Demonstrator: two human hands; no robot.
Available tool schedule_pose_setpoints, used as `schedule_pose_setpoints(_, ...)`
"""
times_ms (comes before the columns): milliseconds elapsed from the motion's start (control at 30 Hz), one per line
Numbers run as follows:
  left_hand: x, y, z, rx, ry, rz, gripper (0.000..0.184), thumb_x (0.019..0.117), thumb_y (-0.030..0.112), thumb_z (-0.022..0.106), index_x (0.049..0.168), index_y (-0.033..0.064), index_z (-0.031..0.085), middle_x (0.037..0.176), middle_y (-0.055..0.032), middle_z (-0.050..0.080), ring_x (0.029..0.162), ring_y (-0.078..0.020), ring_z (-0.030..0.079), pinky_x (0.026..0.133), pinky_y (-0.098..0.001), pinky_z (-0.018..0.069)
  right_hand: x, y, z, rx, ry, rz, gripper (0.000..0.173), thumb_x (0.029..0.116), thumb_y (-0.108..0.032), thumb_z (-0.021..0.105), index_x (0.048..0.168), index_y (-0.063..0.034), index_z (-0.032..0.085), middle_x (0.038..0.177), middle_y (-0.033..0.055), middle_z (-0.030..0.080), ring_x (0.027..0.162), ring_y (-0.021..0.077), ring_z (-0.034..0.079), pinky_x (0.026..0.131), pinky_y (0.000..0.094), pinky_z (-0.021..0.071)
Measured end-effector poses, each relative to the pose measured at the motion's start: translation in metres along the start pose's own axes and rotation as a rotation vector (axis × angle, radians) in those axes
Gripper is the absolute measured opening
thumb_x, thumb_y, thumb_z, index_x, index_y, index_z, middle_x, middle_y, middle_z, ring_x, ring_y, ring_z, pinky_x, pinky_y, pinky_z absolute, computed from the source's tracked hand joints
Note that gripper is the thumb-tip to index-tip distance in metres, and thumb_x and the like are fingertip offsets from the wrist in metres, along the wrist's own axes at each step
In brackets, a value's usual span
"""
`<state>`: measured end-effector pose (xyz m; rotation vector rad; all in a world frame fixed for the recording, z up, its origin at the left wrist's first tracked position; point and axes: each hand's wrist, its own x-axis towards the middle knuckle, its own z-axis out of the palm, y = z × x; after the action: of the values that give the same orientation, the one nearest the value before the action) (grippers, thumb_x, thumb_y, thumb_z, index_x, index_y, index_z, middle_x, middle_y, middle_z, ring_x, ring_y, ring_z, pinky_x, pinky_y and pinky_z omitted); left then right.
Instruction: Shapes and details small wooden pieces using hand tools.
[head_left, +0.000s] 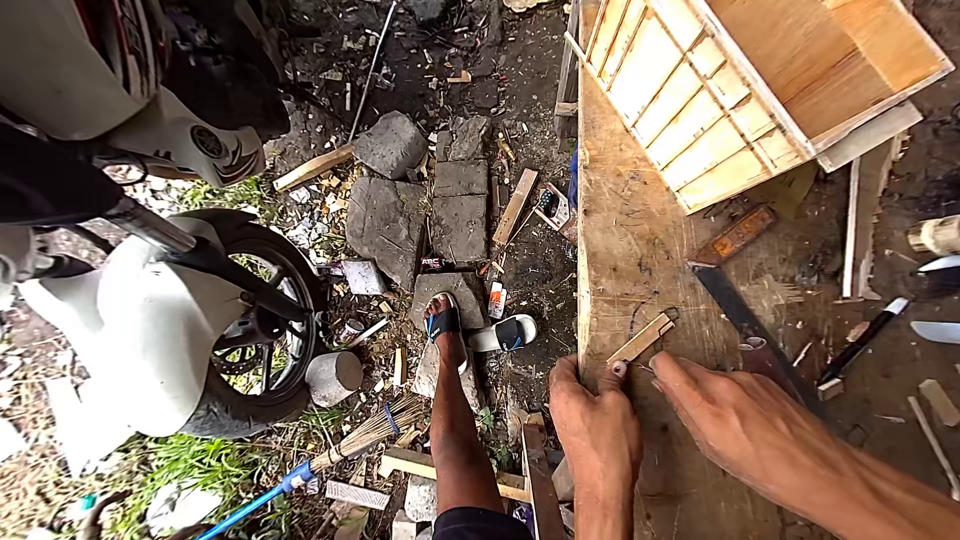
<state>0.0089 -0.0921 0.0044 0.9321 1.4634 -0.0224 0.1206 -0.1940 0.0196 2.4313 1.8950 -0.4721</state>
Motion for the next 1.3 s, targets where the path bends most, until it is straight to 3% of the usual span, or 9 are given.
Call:
schedule_pose_setpoints(200,-0.001,0.002,-0.001,0.022,-0.006,0.003,0.019,0.0933,0.013,0.073,0.106,0.0017,0.067,0.095,-0.01,0.067,0.086,-0.0159,0.067,0.08,-0.0327,0.0566,0.003,-0.008,-0.006,-0.061,-0.111,0.022,0.015,0.0943,-0.006,0.058,0.106,-0.0029,0.066,0.066,0.0121,0.062,0.042,0.0285,0.06,0.039,0.0394,0.0498)
schedule_pose_setpoints(400,-0.002,-0.001,-0.001,0.045,0.002,0.021,0.02,0.0939,0.015,0.073,0.108,0.0022,0.068,0.1,-0.0106,0.066,0.09,-0.0169,0.067,0.082,-0.0338,0.0558,0.01,-0.011,-0.013,-0.092,-0.208,0.037,0.024,0.0905,-0.002,0.063,0.114,-0.0036,0.067,0.066,0.0119,0.063,0.045,0.0292,0.062,0.041,0.0405,0.0513)
schedule_pose_setpoints(533,-0.001,-0.014,0.0,0.083,0.035,0.218,0.029,0.0939,0.02,0.072,0.115,0.0016,0.068,0.104,-0.0104,0.068,0.094,-0.0155,0.067,0.086,-0.0327,0.0558,-0.005,0.0,-0.006,-0.052,-0.077,0.036,0.014,0.0963,-0.012,0.055,0.101,-0.004,0.066,0.065,0.0113,0.061,0.042,0.0292,0.059,0.037,0.042,0.0491)
schedule_pose_setpoints(600,0.002,-0.026,-0.001,0.099,0.048,0.33,0.034,0.0934,0.024,0.072,0.118,0.0008,0.067,0.104,-0.0101,0.069,0.094,-0.0144,0.068,0.086,-0.0316,0.0567,-0.019,0.011,-0.004,0.052,-0.002,0.053,0.023,0.0998,-0.021,0.049,0.094,-0.0037,0.064,0.062,0.0102,0.059,0.042,0.0281,0.058,0.036,0.0427,0.0472)
schedule_pose_setpoints(800,0.008,-0.036,-0.008,0.114,0.0,0.45,0.042,0.0922,0.026,0.074,0.123,-0.0004,0.066,0.107,-0.0096,0.069,0.095,-0.0118,0.069,0.086,-0.028,0.0572,0.022,0.026,-0.003,0.33,0.097,0.049,0.028,0.0962,-0.027,0.061,0.117,-0.0139,0.073,0.089,0.0033,0.071,0.068,0.018,0.068,0.059,0.0367,0.0594)
schedule_pose_setpoints(900,0.013,-0.038,-0.012,0.126,-0.037,0.481,0.051,0.0918,0.029,0.075,0.131,-0.0004,0.062,0.113,-0.0105,0.07,0.099,-0.0122,0.069,0.089,-0.0288,0.0574,0.034,0.033,-0.004,0.299,0.017,0.016,0.018,0.0962,-0.028,0.065,0.104,-0.0133,0.072,0.084,0.002,0.07,0.068,0.0187,0.069,0.059,0.0389,0.0589)
schedule_pose_setpoints(1000,0.014,-0.041,-0.015,0.108,-0.074,0.483,0.059,0.0911,0.028,0.076,0.139,-0.0002,0.056,0.117,-0.0113,0.068,0.101,-0.0123,0.069,0.09,-0.029,0.0575,0.032,0.038,-0.007,0.31,0.005,0.054,0.022,0.0965,-0.03,0.066,0.105,-0.0112,0.073,0.083,0.003,0.07,0.068,0.0192,0.068,0.061,0.0397,0.0587)
schedule_pose_setpoints(1133,0.013,-0.042,-0.018,0.06,-0.001,0.538,0.071,0.0906,0.024,0.076,0.15,0.0018,0.044,0.11,-0.0093,0.067,0.088,-0.0121,0.069,0.074,-0.0266,0.0599,0.03,0.039,-0.005,0.328,0.045,0.05,0.025,0.0958,-0.034,0.063,0.102,-0.0126,0.074,0.082,0.0015,0.07,0.067,0.0166,0.068,0.059,0.0362,0.0577)
schedule_pose_setpoints(1300,0.025,-0.042,-0.041,0.016,0.03,0.652,0.014,0.0955,0.012,0.069,0.105,0.0039,0.077,0.094,-0.0057,0.073,0.079,-0.0119,0.072,0.07,-0.0261,0.0627,0.034,0.036,-0.001,0.34,0.039,-0.029,0.023,0.0983,-0.028,0.061,0.113,-0.0224,0.077,0.097,-0.0026,0.075,0.075,0.0149,0.072,0.065,0.0373,0.0608)
